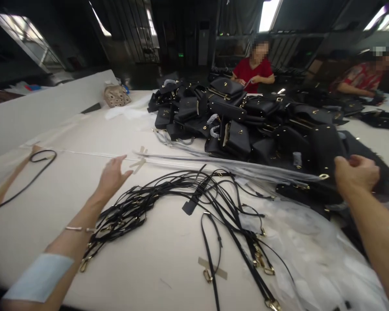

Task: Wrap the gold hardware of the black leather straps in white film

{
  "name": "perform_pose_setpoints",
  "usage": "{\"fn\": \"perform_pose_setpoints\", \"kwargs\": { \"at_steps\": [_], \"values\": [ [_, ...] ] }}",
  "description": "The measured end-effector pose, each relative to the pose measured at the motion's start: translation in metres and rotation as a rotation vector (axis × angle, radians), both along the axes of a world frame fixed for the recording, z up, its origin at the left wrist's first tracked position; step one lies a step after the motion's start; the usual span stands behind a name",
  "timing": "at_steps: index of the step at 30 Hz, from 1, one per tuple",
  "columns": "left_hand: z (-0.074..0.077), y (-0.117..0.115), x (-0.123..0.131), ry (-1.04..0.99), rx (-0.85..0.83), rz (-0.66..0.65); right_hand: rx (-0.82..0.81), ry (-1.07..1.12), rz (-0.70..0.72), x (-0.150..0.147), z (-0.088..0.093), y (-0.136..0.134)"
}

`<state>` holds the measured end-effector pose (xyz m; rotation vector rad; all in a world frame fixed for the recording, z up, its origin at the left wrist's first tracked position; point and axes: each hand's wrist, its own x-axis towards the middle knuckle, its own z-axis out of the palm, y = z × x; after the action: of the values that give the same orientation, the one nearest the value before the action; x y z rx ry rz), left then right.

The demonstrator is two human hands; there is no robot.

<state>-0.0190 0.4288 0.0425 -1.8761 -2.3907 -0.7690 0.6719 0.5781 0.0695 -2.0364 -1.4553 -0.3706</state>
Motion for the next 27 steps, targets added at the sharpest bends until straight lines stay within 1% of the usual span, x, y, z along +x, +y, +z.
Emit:
{"fn": "perform_pose_setpoints", "kwargs": {
  "at_steps": [1, 2, 3, 4, 6, 7, 8, 9, 10, 11, 12, 14, 15, 17, 19, 20, 22, 24, 25, 27],
  "values": [
    [-0.023, 0.002, 0.02, 0.001, -0.024, -0.064, -0.063, 0.008, 0.013, -0.013, -0.008, -0.006],
    [-0.047, -0.002, 0.04, 0.003, -0.044, -0.124, -0.146, 0.026, 0.067, -0.031, -0.02, -0.014],
    [-0.072, -0.012, 0.061, -0.005, -0.064, -0.173, -0.237, 0.035, 0.166, -0.053, -0.035, -0.024],
    [-0.097, -0.027, 0.081, -0.012, -0.084, -0.215, -0.32, 0.036, 0.28, -0.078, -0.053, -0.034],
    [-0.143, -0.068, 0.115, -0.012, -0.114, -0.276, -0.43, 0.021, 0.494, -0.134, -0.093, -0.054],
    [-0.162, -0.092, 0.129, 0.027, -0.098, -0.327, -0.473, 0.01, 0.592, -0.164, -0.112, -0.063],
    [-0.178, -0.118, 0.139, 0.062, -0.079, -0.363, -0.506, -0.003, 0.675, -0.193, -0.13, -0.071],
    [-0.191, -0.142, 0.146, 0.096, -0.059, -0.38, -0.529, -0.016, 0.739, -0.22, -0.145, -0.077],
    [-0.2, -0.166, 0.15, 0.136, -0.031, -0.388, -0.542, -0.031, 0.784, -0.245, -0.156, -0.082],
    [-0.205, -0.186, 0.152, 0.178, -0.015, -0.4, -0.54, -0.048, 0.802, -0.267, -0.164, -0.085],
    [-0.208, -0.204, 0.152, 0.218, -0.001, -0.411, -0.526, -0.065, 0.805, -0.286, -0.168, -0.087],
    [-0.206, -0.228, 0.148, 0.286, 0.018, -0.436, -0.481, -0.098, 0.804, -0.315, -0.169, -0.085],
    [-0.204, -0.236, 0.145, 0.309, 0.02, -0.45, -0.459, -0.115, 0.82, -0.326, -0.167, -0.082],
    [-0.203, -0.243, 0.14, 0.317, 0.015, -0.466, -0.435, -0.156, 0.912, -0.343, -0.162, -0.072],
    [-0.205, -0.244, 0.137, 0.258, 0.013, -0.46, -0.443, -0.204, 1.044, -0.356, -0.158, -0.061],
    [-0.208, -0.244, 0.136, 0.197, 0.011, -0.445, -0.454, -0.225, 1.101, -0.362, -0.156, -0.057],
    [-0.21, -0.241, 0.136, -0.003, -0.015, -0.394, -0.472, -0.256, 1.176, -0.372, -0.148, -0.056],
    [-0.204, -0.234, 0.14, -0.319, -0.105, -0.297, -0.474, -0.277, 1.228, -0.378, -0.135, -0.067],
    [-0.197, -0.228, 0.144, -0.518, -0.163, -0.23, -0.471, -0.286, 1.258, -0.38, -0.126, -0.079],
    [-0.174, -0.211, 0.156, -0.979, -0.252, -0.087, -0.474, -0.307, 1.35, -0.382, -0.105, -0.112]
  ]
}}
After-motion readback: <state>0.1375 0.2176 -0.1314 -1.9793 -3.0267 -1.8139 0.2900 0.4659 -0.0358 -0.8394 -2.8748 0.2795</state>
